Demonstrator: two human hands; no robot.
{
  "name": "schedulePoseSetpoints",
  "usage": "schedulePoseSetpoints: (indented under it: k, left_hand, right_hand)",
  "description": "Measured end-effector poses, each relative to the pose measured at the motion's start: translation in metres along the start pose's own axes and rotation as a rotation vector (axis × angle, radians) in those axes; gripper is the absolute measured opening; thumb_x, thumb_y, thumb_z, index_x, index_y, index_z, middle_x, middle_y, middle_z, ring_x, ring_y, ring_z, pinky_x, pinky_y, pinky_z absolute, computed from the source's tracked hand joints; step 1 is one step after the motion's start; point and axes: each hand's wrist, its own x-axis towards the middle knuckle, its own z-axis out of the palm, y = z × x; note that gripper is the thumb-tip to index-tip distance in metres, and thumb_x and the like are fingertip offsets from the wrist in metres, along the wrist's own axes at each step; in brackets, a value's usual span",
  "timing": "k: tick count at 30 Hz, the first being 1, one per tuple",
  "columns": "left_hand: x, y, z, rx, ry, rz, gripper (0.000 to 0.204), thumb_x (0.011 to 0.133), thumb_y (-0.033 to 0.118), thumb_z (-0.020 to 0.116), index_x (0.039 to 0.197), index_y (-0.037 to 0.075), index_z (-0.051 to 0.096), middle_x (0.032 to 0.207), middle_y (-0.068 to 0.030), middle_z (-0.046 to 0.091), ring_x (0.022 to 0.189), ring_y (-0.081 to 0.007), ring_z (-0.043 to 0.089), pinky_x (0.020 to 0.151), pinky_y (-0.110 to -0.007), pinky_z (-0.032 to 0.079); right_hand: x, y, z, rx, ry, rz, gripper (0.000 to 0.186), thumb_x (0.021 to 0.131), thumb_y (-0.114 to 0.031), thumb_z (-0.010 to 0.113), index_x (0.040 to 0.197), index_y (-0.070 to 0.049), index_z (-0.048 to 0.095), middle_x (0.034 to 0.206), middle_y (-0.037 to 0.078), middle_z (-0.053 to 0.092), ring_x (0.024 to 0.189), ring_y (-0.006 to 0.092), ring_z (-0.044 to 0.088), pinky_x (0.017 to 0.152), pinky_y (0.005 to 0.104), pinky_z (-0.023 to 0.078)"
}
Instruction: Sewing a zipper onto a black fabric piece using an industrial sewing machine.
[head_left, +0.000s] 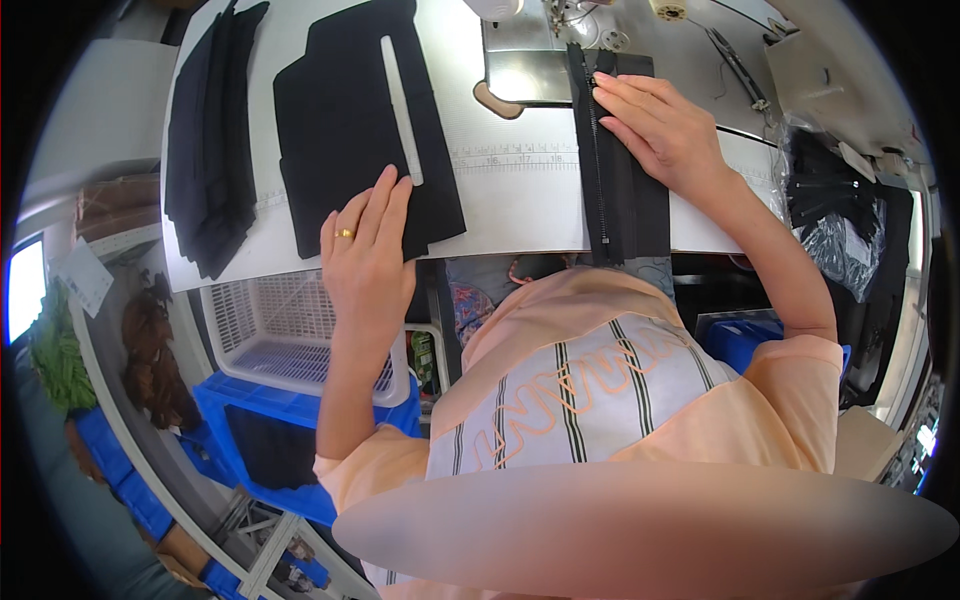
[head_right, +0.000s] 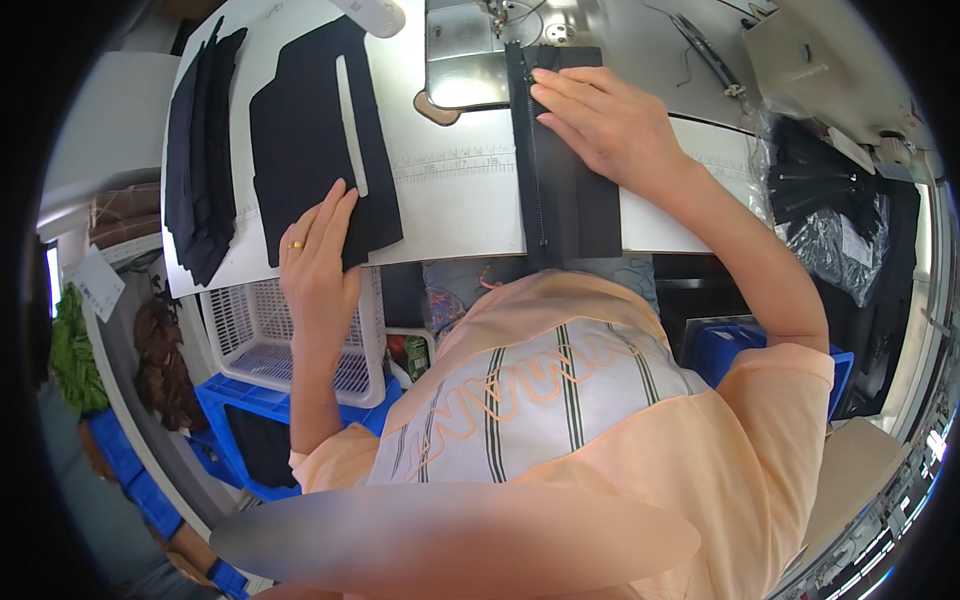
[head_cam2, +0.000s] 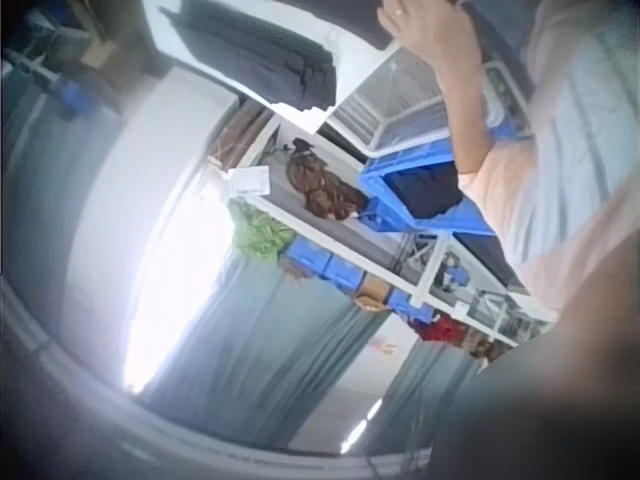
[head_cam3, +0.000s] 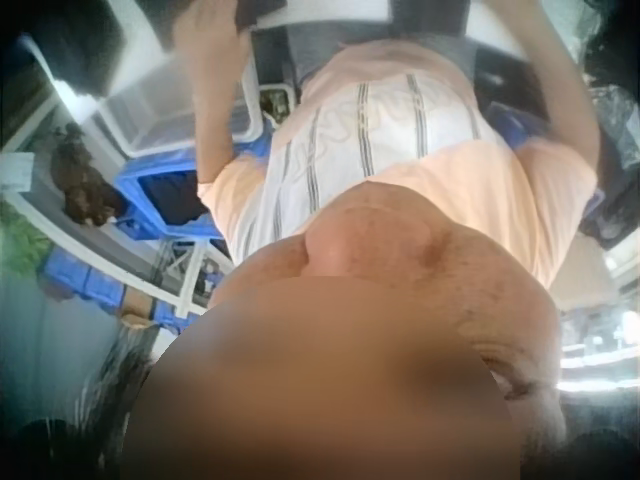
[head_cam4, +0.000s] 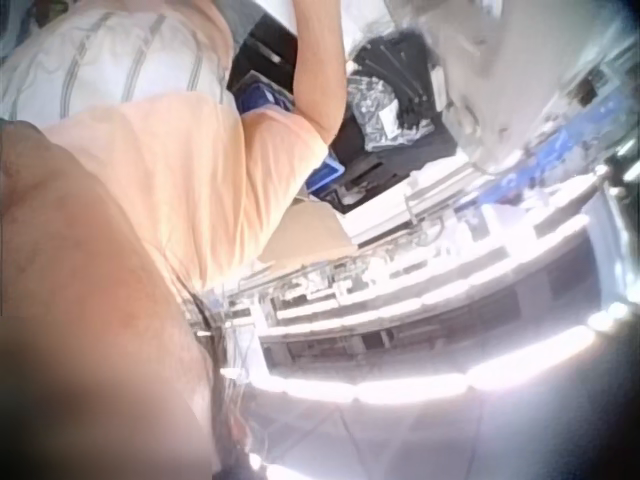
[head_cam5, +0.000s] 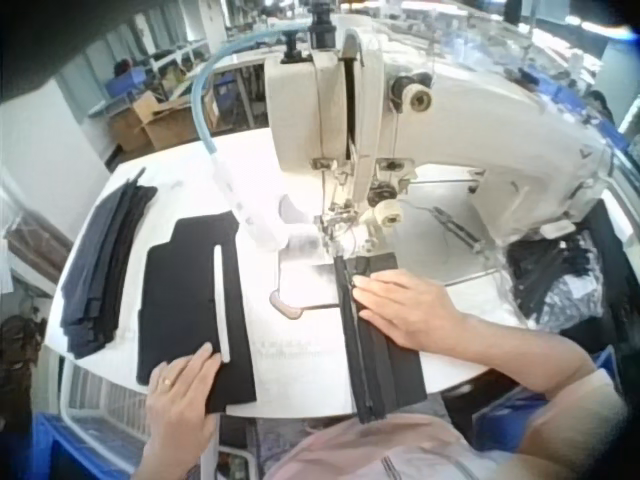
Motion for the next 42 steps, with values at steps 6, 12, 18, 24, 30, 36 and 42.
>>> schedulePoseSetpoints:
  k: [6, 12, 18, 24, 30, 36, 42]
  left_hand:
    - [0.012, 0.007, 0.006, -0.068, 0.117, 0.024, 0.064, 0.060, -0.014, 0.054, 0.120, 0.007, 0.067, 0.131, -0.0053, 0.061, 0.128, -0.0310, 0.048, 0.105, -0.049, 0.035]
    - [-0.032, 0.055, 0.012, -0.222, 0.040, 0.266, 0.038, 0.074, 0.009, 0.065, 0.111, 0.011, 0.071, 0.127, -0.0092, 0.064, 0.123, -0.0271, 0.055, 0.103, -0.046, 0.038]
    - [-0.022, 0.074, 0.023, -0.282, 0.037, 0.354, 0.033, 0.077, 0.008, 0.061, 0.108, 0.010, 0.071, 0.122, -0.0091, 0.066, 0.115, -0.0275, 0.061, 0.094, -0.042, 0.047]
    - [0.017, 0.085, 0.020, -0.277, 0.052, 0.445, 0.031, 0.077, 0.006, 0.059, 0.106, 0.007, 0.070, 0.118, -0.0098, 0.067, 0.110, -0.0273, 0.064, 0.086, -0.038, 0.052]
    - [0.037, 0.072, 0.019, -0.233, 0.019, 0.511, 0.033, 0.075, 0.006, 0.060, 0.107, 0.006, 0.069, 0.118, -0.0101, 0.066, 0.109, -0.0267, 0.064, 0.084, -0.033, 0.053]
    - [0.039, 0.077, 0.022, -0.255, 0.057, 0.538, 0.035, 0.075, 0.006, 0.060, 0.109, 0.007, 0.069, 0.120, -0.0108, 0.066, 0.108, -0.0258, 0.065, 0.083, -0.033, 0.054]
    - [0.033, 0.083, 0.030, -0.276, 0.027, 0.441, 0.040, 0.071, -0.001, 0.059, 0.110, 0.004, 0.069, 0.120, -0.0109, 0.066, 0.108, -0.0275, 0.064, 0.087, -0.034, 0.053]
  right_hand:
    - [-0.014, 0.003, -0.017, -0.032, -0.016, 0.032, 0.028, 0.081, -0.016, 0.074, 0.108, -0.010, 0.069, 0.116, 0.000, 0.068, 0.100, 0.0170, 0.064, 0.076, 0.0269, 0.056]
    - [-0.051, 0.011, -0.051, -0.130, -0.032, 0.148, 0.027, 0.079, -0.012, 0.075, 0.105, -0.008, 0.070, 0.113, 0.001, 0.069, 0.097, 0.0175, 0.065, 0.076, 0.0269, 0.055]
    - [-0.061, 0.013, -0.048, -0.143, 0.000, 0.182, 0.025, 0.079, -0.012, 0.075, 0.104, -0.008, 0.071, 0.111, 0.001, 0.070, 0.096, 0.0179, 0.066, 0.077, 0.0269, 0.055]
    - [-0.060, 0.014, -0.048, -0.140, 0.013, 0.179, 0.024, 0.079, -0.014, 0.075, 0.103, -0.009, 0.072, 0.111, 0.000, 0.070, 0.096, 0.0178, 0.066, 0.076, 0.0269, 0.056]
    - [-0.062, 0.015, -0.046, -0.150, 0.018, 0.169, 0.024, 0.079, -0.014, 0.075, 0.102, -0.009, 0.072, 0.111, 0.000, 0.070, 0.096, 0.0175, 0.066, 0.076, 0.0267, 0.056]
    - [-0.062, 0.015, -0.046, -0.156, 0.032, 0.174, 0.024, 0.079, -0.015, 0.075, 0.101, -0.009, 0.072, 0.111, 0.000, 0.070, 0.095, 0.0174, 0.066, 0.075, 0.0266, 0.056]
    - [-0.064, 0.017, -0.046, -0.151, 0.015, 0.167, 0.026, 0.078, -0.015, 0.075, 0.103, -0.010, 0.071, 0.113, 0.000, 0.069, 0.096, 0.0178, 0.065, 0.075, 0.0266, 0.056]
